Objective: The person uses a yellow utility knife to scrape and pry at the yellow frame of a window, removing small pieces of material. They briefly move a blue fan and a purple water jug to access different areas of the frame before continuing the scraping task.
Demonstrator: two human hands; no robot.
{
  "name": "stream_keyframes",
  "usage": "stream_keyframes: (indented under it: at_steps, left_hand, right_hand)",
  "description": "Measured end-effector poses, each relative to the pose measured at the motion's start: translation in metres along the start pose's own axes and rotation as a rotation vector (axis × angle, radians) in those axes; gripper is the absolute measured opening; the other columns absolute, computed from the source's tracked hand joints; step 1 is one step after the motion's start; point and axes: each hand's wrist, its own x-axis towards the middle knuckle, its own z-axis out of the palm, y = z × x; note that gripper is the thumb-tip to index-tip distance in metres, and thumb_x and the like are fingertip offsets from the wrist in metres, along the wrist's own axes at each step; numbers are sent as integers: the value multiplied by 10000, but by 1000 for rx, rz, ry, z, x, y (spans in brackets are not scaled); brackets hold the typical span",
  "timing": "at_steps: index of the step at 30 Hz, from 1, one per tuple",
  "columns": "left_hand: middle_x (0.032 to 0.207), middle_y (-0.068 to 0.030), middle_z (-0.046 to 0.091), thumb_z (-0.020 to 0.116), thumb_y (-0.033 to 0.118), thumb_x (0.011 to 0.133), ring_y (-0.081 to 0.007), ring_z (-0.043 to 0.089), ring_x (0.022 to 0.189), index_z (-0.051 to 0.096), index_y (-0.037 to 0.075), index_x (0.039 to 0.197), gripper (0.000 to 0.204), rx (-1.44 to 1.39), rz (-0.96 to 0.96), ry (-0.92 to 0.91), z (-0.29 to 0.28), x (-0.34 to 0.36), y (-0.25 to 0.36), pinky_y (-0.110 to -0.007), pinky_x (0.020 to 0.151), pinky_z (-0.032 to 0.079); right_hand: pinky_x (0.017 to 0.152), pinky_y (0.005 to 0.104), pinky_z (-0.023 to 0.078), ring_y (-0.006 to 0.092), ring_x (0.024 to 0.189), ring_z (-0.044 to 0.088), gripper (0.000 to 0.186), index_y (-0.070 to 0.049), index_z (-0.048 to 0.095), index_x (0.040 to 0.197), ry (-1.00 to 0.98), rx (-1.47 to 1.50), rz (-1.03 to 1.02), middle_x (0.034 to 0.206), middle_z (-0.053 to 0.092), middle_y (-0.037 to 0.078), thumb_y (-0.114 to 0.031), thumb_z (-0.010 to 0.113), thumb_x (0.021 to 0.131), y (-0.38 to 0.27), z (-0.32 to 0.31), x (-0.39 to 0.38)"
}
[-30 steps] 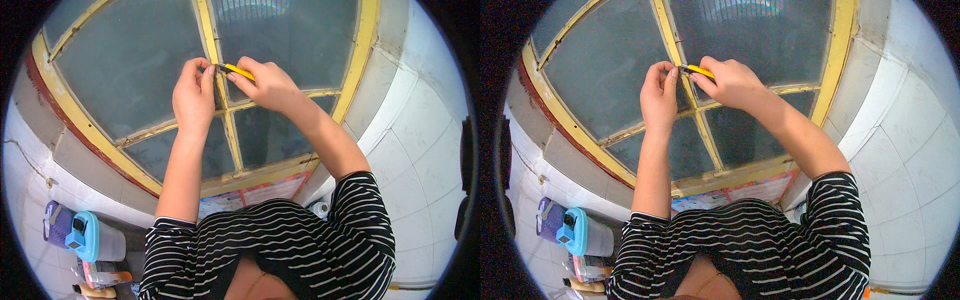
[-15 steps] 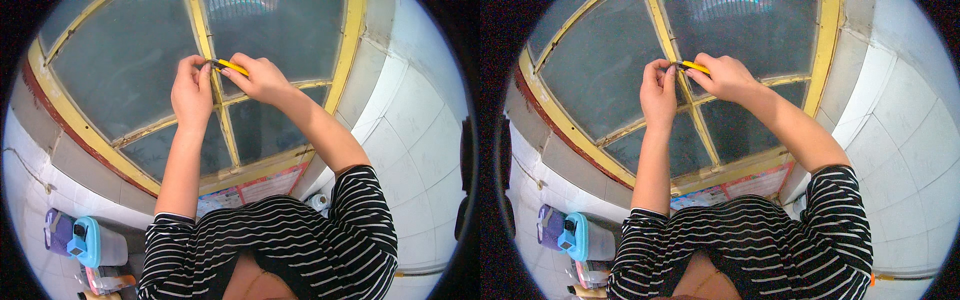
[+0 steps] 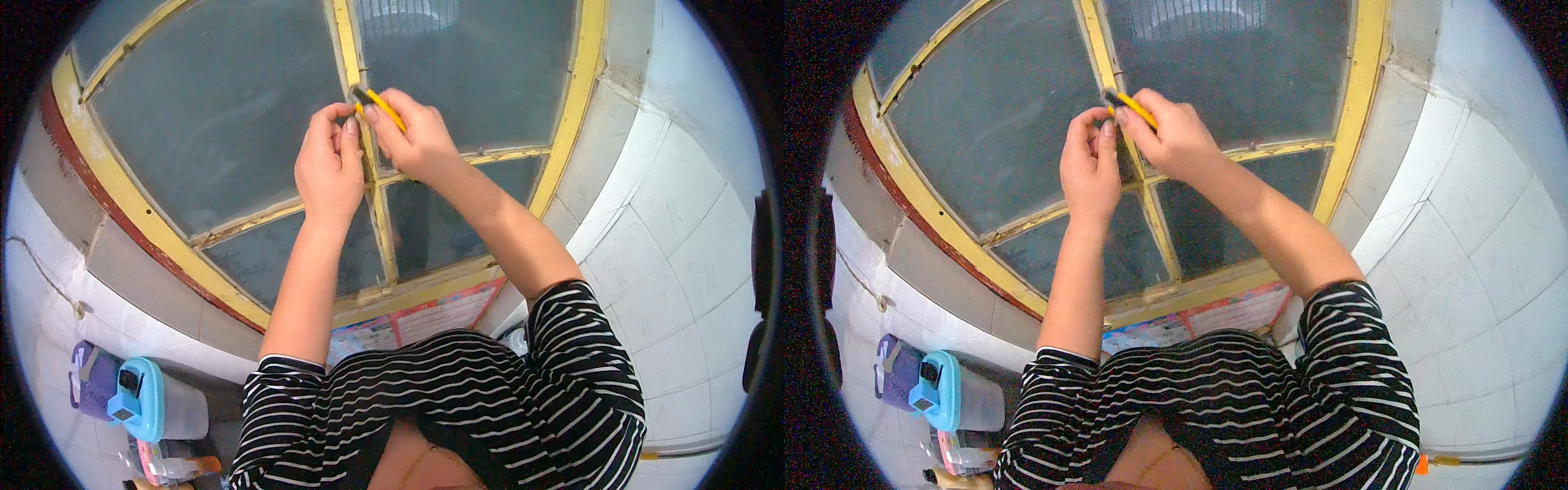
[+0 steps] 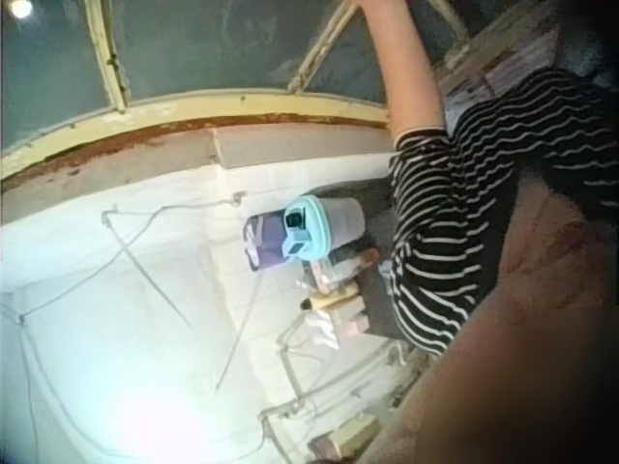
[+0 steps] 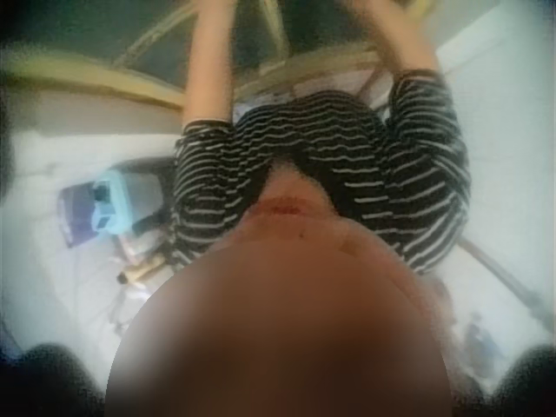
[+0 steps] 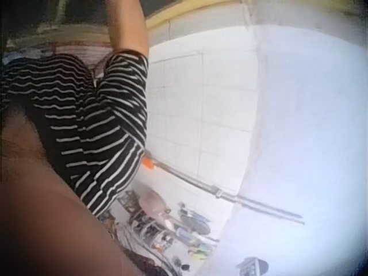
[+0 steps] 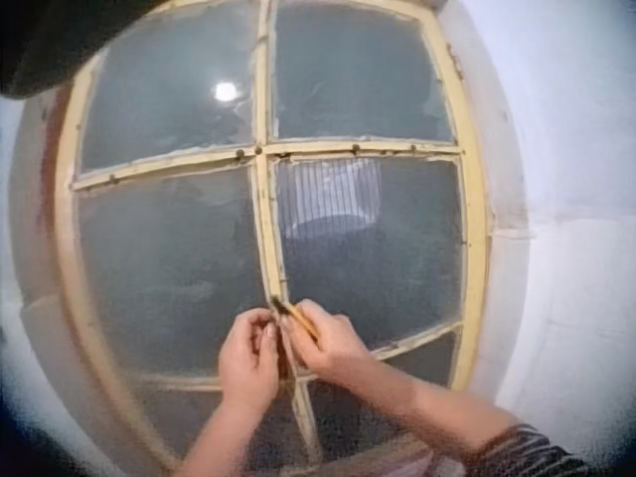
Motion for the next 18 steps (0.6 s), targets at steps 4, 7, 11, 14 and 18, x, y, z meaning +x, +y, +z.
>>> stream_keyframes:
  at_steps: [4, 7, 11, 14, 18]
  left_hand:
    - [815, -14, 557, 540, 150, 958, -84, 488, 726, 577, 31, 1104, 192, -61, -49, -39, -10, 3, 1, -254, 672, 426]
    - [851, 17, 532, 500, 153, 980, -70, 455, 752, 576, 34, 1107, 190, -215, -55, 7, -12, 0, -7, -231, 683, 392]
    - [767, 56, 465, 487, 207, 996, -41, 374, 656, 589, 61, 1062, 190, -414, -259, -69, -20, -20, 0, -208, 591, 336]
    - [684, 82, 380, 471, 312, 998, -38, 321, 584, 583, 67, 1039, 273, -711, -636, -475, -25, -69, 4, -216, 512, 252]
    - [681, 75, 347, 465, 329, 994, -43, 302, 564, 579, 48, 1033, 305, -860, -1025, -765, -24, -125, -26, -203, 494, 244]
  right_hand:
    - [501, 403, 436, 386, 600, 603, 211, -36, 548, 896, -2, -4, -7, 618, 561, 186, -242, 572, 935, 1, 5, 2]
    - [506, 399, 438, 377, 585, 598, 210, -31, 544, 893, 1, 14, 22, 617, 551, 189, -234, 567, 940, 9, 3, -7]
    - [466, 306, 429, 153, 478, 550, 244, -43, 532, 870, 29, 140, 188, 555, 534, 66, -264, 528, 974, 8, -9, -28]
    - [441, 251, 408, 74, 471, 508, 262, -57, 524, 864, 44, 193, 300, 557, 529, 9, -285, 499, 990, 13, -14, -47]
    - [419, 239, 388, 77, 446, 496, 311, -68, 519, 879, 78, 210, 312, 549, 511, 4, -351, 467, 998, 33, -20, -73]
